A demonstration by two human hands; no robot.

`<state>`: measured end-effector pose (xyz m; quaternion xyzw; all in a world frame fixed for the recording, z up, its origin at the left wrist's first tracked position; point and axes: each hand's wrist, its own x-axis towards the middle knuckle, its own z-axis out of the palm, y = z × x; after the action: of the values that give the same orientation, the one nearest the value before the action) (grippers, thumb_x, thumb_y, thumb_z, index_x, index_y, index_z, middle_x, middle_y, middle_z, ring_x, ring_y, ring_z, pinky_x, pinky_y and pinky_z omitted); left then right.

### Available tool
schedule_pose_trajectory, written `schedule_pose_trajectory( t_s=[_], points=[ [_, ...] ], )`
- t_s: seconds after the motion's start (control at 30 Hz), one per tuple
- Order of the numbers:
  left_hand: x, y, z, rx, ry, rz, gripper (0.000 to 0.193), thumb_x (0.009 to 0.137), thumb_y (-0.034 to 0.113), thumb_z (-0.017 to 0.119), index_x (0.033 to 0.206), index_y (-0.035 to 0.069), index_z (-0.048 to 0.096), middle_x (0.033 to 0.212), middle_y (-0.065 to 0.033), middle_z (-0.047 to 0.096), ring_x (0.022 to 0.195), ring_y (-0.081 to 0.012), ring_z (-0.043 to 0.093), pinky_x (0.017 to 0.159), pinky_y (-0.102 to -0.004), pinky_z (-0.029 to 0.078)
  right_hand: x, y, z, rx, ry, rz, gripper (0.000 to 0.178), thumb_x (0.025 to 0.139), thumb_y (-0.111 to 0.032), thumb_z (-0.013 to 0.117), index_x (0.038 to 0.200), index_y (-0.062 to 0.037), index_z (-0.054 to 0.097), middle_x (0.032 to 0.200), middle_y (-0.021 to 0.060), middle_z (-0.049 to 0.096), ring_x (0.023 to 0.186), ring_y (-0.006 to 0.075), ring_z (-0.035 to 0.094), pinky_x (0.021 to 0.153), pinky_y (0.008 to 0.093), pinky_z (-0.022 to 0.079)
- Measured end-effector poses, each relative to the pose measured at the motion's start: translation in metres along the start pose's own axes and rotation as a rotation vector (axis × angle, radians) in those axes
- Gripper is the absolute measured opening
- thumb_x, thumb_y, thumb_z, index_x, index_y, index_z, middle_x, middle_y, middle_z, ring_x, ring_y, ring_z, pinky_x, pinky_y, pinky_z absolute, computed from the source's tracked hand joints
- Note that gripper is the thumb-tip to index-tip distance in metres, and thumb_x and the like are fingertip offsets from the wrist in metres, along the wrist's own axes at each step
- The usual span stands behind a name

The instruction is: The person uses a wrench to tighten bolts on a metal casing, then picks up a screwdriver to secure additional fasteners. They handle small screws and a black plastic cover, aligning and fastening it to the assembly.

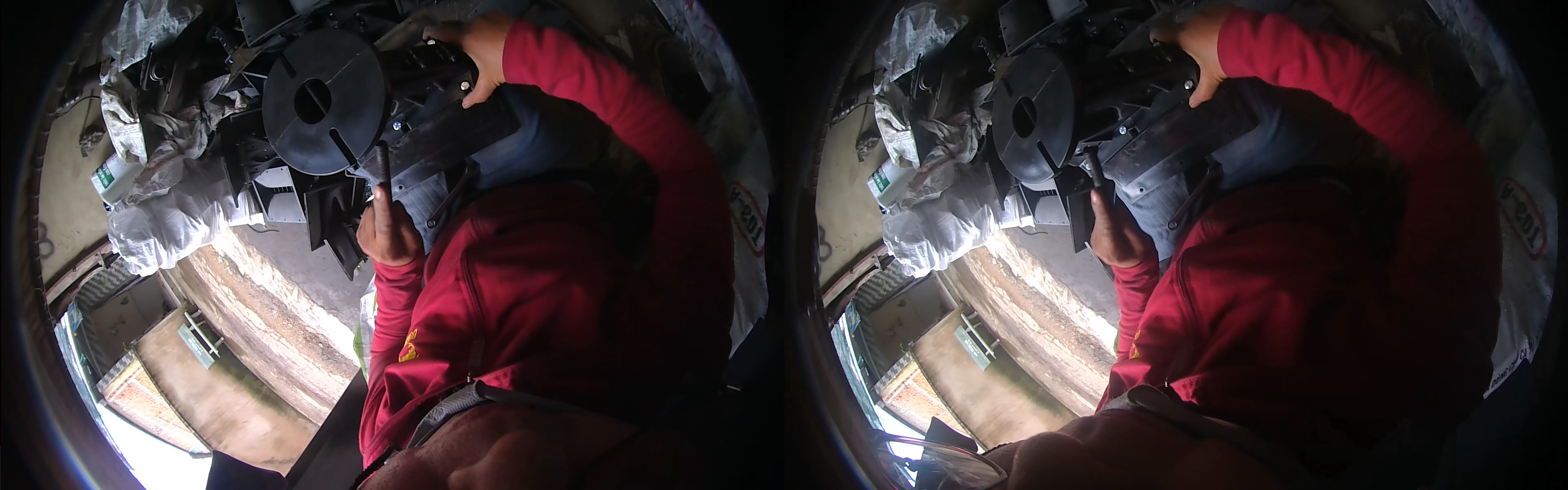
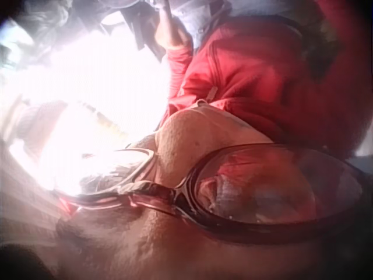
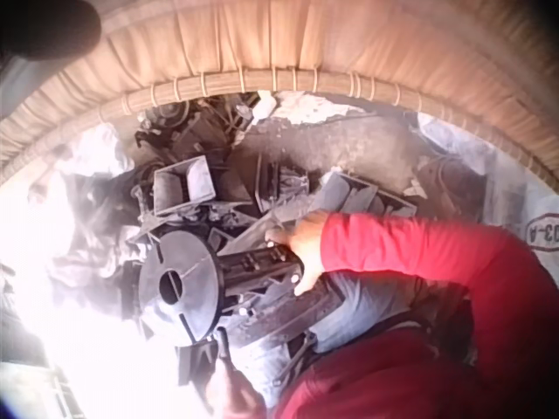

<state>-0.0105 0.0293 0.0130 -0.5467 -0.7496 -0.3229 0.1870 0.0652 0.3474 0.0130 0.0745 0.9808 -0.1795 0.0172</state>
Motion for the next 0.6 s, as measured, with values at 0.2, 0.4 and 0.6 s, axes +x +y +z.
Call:
schedule_pose_trajectory(
  t_s=[0.2, 0.4, 0.6],
  points=[
    [0.005, -0.009, 0.005, -0.019, -0.063, -0.058, 0.060, 0.083, -0.008, 0.059, 0.140, 0.008, 0.051, 0.056, -0.0097, 0.045, 0.043, -0.0228, 0.043, 0.044, -0.0348, 0.039, 0.000, -0.006, -0.024, -0.016, -0.150, 0.058, 0.117, 0.054, -0.062, 0.081, 0.145, -0.0044, 0.037, 0.097, 0.0200, 0.069, 0.088, 0.0376, 0.067, 0.081, 0.0439, 0.052],
    [-0.005, -0.015, 0.021, 0.062, -0.115, -0.141, 0.061, 0.083, -0.010, 0.057, 0.141, 0.005, 0.049, 0.058, -0.0108, 0.049, 0.045, -0.0224, 0.046, 0.045, -0.0339, 0.041, 0.002, -0.008, -0.026, -0.016, -0.145, 0.049, 0.114, 0.054, -0.062, 0.082, 0.143, -0.0031, 0.041, 0.097, 0.0201, 0.069, 0.090, 0.0371, 0.067, 0.081, 0.0432, 0.052],
    [-0.006, -0.012, 0.008, -0.012, 0.141, 0.030, 0.057, 0.083, -0.009, 0.056, 0.139, 0.000, 0.050, 0.065, -0.0138, 0.058, 0.046, -0.0244, 0.047, 0.046, -0.0347, 0.041, 0.003, -0.003, -0.024, -0.013, -0.137, 0.053, 0.113, 0.054, -0.061, 0.082, 0.143, -0.0036, 0.042, 0.097, 0.0203, 0.069, 0.088, 0.0360, 0.067, 0.079, 0.0425, 0.052]
  ],
)
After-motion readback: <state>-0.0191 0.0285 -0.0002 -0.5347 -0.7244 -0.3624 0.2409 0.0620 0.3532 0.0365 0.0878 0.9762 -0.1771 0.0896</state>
